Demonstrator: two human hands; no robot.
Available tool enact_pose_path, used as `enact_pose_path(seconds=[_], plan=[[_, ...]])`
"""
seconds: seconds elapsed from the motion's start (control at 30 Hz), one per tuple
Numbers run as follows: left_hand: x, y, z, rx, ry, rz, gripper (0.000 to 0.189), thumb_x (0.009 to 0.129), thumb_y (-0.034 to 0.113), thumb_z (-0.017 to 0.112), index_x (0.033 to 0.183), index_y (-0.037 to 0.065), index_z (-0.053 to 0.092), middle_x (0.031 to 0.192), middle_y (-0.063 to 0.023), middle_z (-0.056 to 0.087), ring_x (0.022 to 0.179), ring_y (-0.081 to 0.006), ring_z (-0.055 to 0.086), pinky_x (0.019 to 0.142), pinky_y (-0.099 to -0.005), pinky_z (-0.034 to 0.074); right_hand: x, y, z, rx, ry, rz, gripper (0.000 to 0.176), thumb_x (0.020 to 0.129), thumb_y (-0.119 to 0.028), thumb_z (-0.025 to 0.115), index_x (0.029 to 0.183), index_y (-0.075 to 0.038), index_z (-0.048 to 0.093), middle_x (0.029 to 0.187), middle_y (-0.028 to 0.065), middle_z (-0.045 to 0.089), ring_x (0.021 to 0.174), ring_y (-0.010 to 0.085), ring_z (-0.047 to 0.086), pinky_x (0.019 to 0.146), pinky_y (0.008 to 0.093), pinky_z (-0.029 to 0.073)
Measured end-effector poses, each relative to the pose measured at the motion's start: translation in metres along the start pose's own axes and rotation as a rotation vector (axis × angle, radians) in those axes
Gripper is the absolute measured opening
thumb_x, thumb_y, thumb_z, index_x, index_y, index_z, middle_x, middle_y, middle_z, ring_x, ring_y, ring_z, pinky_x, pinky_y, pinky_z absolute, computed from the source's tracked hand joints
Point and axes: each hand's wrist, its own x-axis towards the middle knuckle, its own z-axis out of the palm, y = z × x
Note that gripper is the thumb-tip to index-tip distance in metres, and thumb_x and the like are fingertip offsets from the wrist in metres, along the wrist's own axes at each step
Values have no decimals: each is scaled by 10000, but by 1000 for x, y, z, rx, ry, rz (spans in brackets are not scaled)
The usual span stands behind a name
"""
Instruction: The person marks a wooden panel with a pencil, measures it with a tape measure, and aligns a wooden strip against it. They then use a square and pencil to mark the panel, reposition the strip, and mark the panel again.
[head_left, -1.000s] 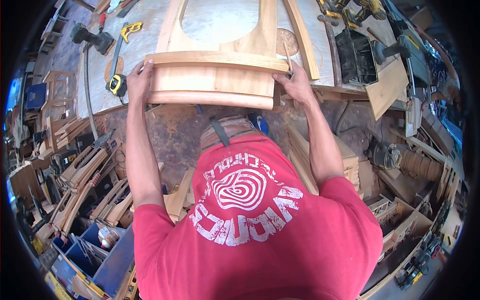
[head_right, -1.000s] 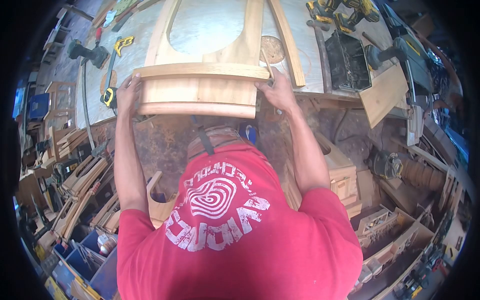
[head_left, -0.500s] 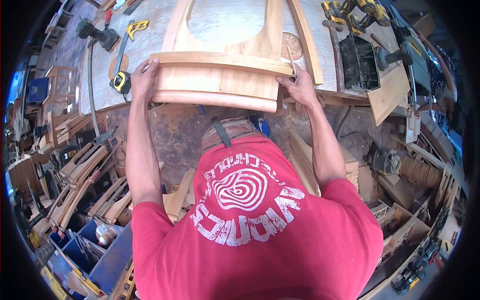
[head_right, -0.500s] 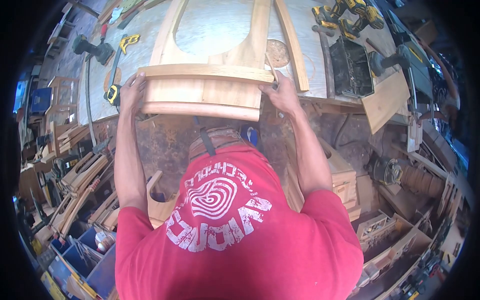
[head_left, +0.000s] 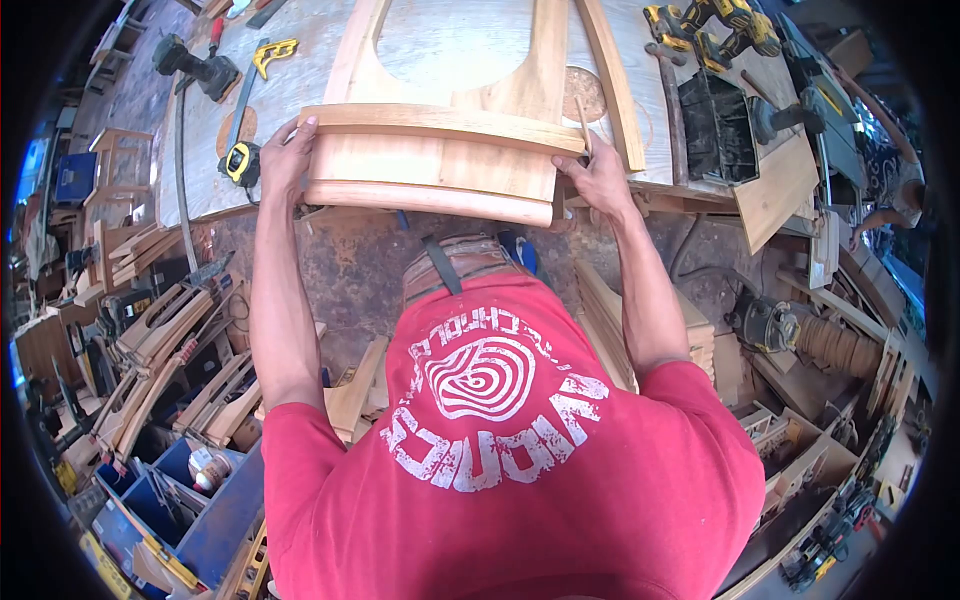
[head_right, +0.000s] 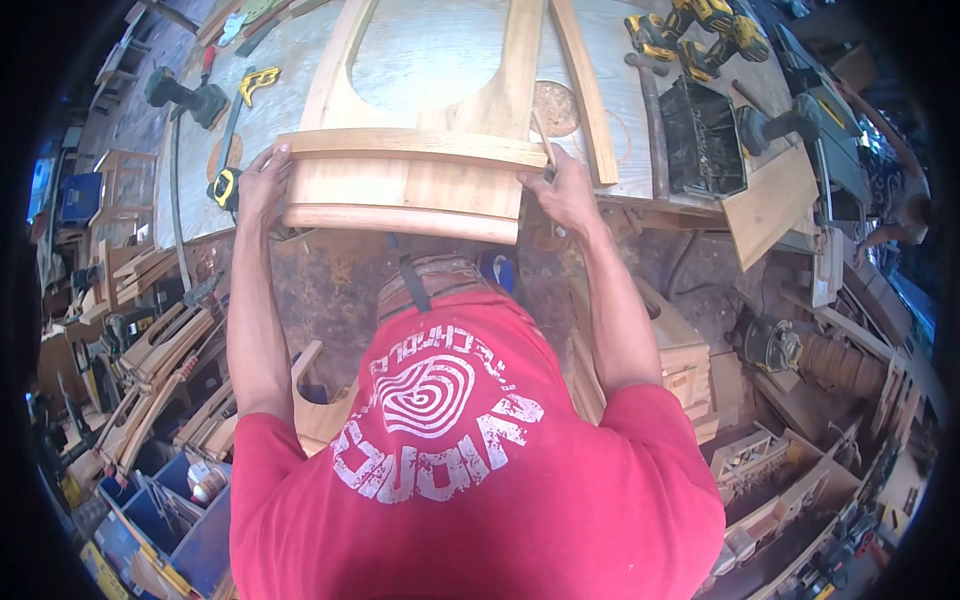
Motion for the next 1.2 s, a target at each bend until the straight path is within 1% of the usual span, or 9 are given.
enact_pose_path(seconds=[0.1,0.23,0.3,0.37,0.47,0.57,0.77,0.87,1.2], plan=[[-4,5,7,11,-5,-5,690,920,267,813,1398,-137,522,1137,-189,721,1013,-214,716,874,-300,579,-1,-4,0,-63,26,-24,530,855,-171,799,1326,1,627,862,142,703,735,193,616,727,369,511],[-14,18,7,52,30,5,582,907,245,822,1319,-111,617,1105,-148,731,970,-172,701,870,-285,567,1,1,6,57,34,-125,501,863,-130,788,1323,-10,632,992,120,740,786,165,616,769,346,517],[-9,12,5,18,7,23,584,910,250,819,1318,-115,617,1096,-169,733,953,-177,701,838,-287,572,-2,-8,3,110,-26,23,472,870,-79,775,1319,-23,642,1044,99,751,827,140,625,788,332,519],[-9,13,4,18,2,13,577,916,252,812,1317,-115,620,1097,-182,732,952,-180,701,832,-296,574,-1,-4,4,114,-22,-22,478,872,-80,778,1326,-23,640,1067,107,755,867,146,650,809,333,525],[-2,7,0,37,-13,32,578,917,251,810,1323,-114,619,1107,-197,730,966,-191,705,842,-305,575,-2,-6,-1,76,-75,45,486,875,-87,783,1332,-17,635,1109,126,755,935,168,673,859,344,527],[-4,9,1,59,2,29,582,917,245,809,1332,-113,613,1122,-209,728,987,-203,709,856,-313,576,-2,-7,0,82,-56,-10,491,879,-101,787,1335,-12,630,1156,153,746,1031,204,688,920,360,522],[-8,9,2,5,-2,31,576,916,217,806,1326,-132,604,1140,-230,722,989,-218,720,850,-300,585,-1,-4,-1,58,-67,45,501,882,-109,787,1343,-6,620,1202,178,728,1112,250,683,970,385,512],[-9,11,-1,35,-51,-5,660,925,234,802,1400,-130,522,1252,-263,665,1130,-276,694,947,-335,579,-1,-1,0,69,-62,9,502,882,-111,787,1344,-7,620,1213,180,725,1132,253,679,987,388,508],[-5,7,-1,25,-44,7,646,930,227,800,1382,-148,530,1207,-238,687,1082,-239,702,895,-310,580,-3,-15,-4,57,-60,28,501,878,-86,785,1344,-6,621,1217,177,726,1153,248,673,1003,381,502]])
